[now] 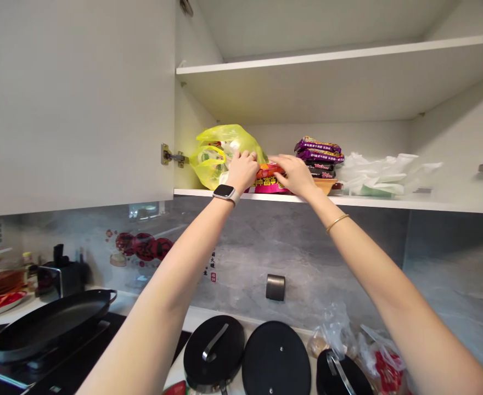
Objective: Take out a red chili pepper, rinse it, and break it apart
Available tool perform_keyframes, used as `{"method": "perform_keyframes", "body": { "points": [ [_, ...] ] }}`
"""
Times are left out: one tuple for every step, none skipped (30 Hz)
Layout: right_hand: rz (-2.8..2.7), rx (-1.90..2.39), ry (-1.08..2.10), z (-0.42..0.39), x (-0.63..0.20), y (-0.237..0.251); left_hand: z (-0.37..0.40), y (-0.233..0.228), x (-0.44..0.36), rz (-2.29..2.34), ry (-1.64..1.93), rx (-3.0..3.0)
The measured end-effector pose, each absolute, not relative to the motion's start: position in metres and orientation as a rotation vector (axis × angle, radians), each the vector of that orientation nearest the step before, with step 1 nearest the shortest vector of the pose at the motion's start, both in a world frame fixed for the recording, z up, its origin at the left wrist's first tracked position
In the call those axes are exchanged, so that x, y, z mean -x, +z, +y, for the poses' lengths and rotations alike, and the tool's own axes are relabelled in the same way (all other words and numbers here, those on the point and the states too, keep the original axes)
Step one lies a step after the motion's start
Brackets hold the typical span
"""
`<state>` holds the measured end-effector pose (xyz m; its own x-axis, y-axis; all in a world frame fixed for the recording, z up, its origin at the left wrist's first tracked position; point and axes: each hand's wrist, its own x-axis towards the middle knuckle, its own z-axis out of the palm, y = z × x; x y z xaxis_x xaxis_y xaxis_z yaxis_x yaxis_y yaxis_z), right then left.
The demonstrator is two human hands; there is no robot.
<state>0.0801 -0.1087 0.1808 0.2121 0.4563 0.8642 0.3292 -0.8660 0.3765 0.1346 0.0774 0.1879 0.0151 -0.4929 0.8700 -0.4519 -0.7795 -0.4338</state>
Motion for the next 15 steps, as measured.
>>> {"method": "perform_keyframes", "body": {
  "points": [
    [0.75,-2.383,1.691,-0.104,-0.081,0.18,0.077,0.187,-0.137,1.042,-1.934,2.216],
    [0.724,-2.414,1.641,-0.1,-0.081,0.18,0.077,0.186,-0.139,1.059,-1.937,2.214],
    [0.694,-2.443,1.603,-0.096,-0.082,0.18,0.077,0.185,-0.141,1.086,-1.934,2.207],
    [0.664,-2.466,1.582,-0.093,-0.083,0.18,0.077,0.183,-0.143,1.12,-1.93,2.194],
    [0.638,-2.479,1.576,-0.091,-0.085,0.18,0.078,0.182,-0.144,1.157,-1.928,2.177],
    [0.616,-2.485,1.581,-0.089,-0.085,0.18,0.079,0.181,-0.144,1.197,-1.934,2.156],
    [0.598,-2.488,1.59,-0.088,-0.086,0.18,0.081,0.18,-0.143,1.232,-1.953,2.134],
    [0.584,-2.491,1.594,-0.087,-0.087,0.181,0.083,0.179,-0.141,1.26,-1.983,2.116],
    [0.574,-2.497,1.593,-0.087,-0.088,0.181,0.085,0.178,-0.138,1.283,-2.017,2.104],
    [0.572,-2.503,1.587,-0.087,-0.089,0.181,0.088,0.177,-0.134,1.302,-2.051,2.099],
    [0.577,-2.507,1.579,-0.088,-0.09,0.181,0.091,0.176,-0.129,1.322,-2.083,2.104],
    [0.584,-2.51,1.576,-0.088,-0.092,0.181,0.094,0.174,-0.123,1.345,-2.111,2.117],
    [0.586,-2.511,1.578,-0.089,-0.094,0.181,0.098,0.171,-0.117,1.374,-2.137,2.135],
    [0.579,-2.514,1.582,-0.089,-0.097,0.181,0.101,0.168,-0.109,1.411,-2.169,2.15],
    [0.567,-2.521,1.586,-0.089,-0.099,0.182,0.104,0.165,-0.101,1.454,-2.227,2.159]
  ]
}}
